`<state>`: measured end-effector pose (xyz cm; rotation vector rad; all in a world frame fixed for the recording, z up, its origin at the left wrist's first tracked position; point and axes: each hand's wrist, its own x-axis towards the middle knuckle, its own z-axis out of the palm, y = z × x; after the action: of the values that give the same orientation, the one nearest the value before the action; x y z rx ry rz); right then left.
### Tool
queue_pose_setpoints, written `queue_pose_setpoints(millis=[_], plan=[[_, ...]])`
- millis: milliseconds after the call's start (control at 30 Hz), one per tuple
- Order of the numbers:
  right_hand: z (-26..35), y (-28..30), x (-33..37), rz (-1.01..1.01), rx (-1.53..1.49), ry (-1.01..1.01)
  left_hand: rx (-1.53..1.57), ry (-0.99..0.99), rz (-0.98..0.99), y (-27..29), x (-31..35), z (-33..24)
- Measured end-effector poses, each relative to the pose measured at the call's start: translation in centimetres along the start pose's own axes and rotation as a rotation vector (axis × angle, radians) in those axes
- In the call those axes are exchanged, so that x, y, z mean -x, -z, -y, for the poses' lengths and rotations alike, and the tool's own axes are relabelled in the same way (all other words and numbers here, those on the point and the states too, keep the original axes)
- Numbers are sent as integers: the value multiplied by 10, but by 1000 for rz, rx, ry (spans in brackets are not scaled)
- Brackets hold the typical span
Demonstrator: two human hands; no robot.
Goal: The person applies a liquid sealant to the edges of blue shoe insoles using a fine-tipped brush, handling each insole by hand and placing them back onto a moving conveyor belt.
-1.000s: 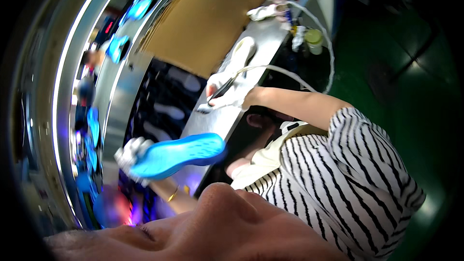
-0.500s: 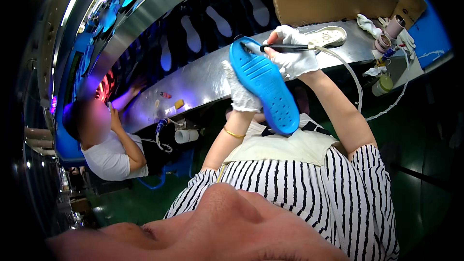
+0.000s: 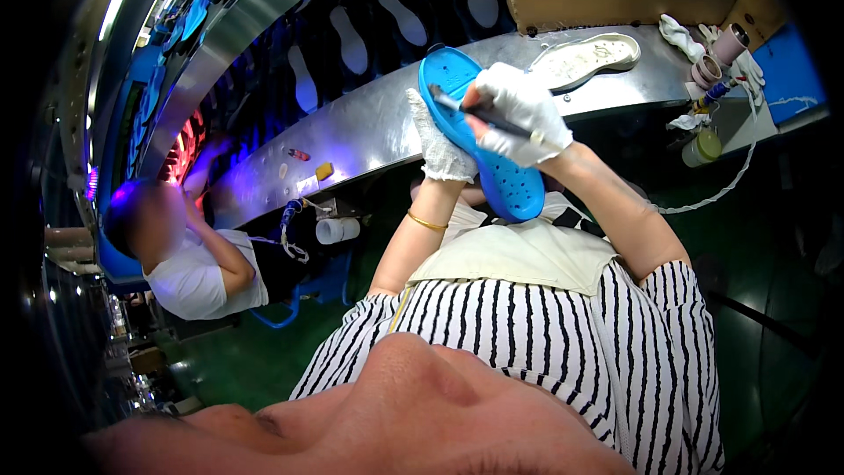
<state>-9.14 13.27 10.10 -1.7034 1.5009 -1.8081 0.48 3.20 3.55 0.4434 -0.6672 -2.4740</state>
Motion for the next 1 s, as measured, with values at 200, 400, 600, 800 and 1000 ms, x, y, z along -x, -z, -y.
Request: queue_pose_setpoints(millis=[200,400,600,800,1000], plan=[[-7,1,15,-81,63,33,-20,16,-51,2,3,-14],[13,-4,25,75,38,11,-59,51,-2,-1,14,-24],[-7,30,55,-26,-180,-431,-236,257,130,-1,50,-1],[-2,26,49,71,-452,-505,-225,240,140,-2,28,-1],[0,24,27,52,-249,-349,-119,-12,133,-15,-3,-8]])
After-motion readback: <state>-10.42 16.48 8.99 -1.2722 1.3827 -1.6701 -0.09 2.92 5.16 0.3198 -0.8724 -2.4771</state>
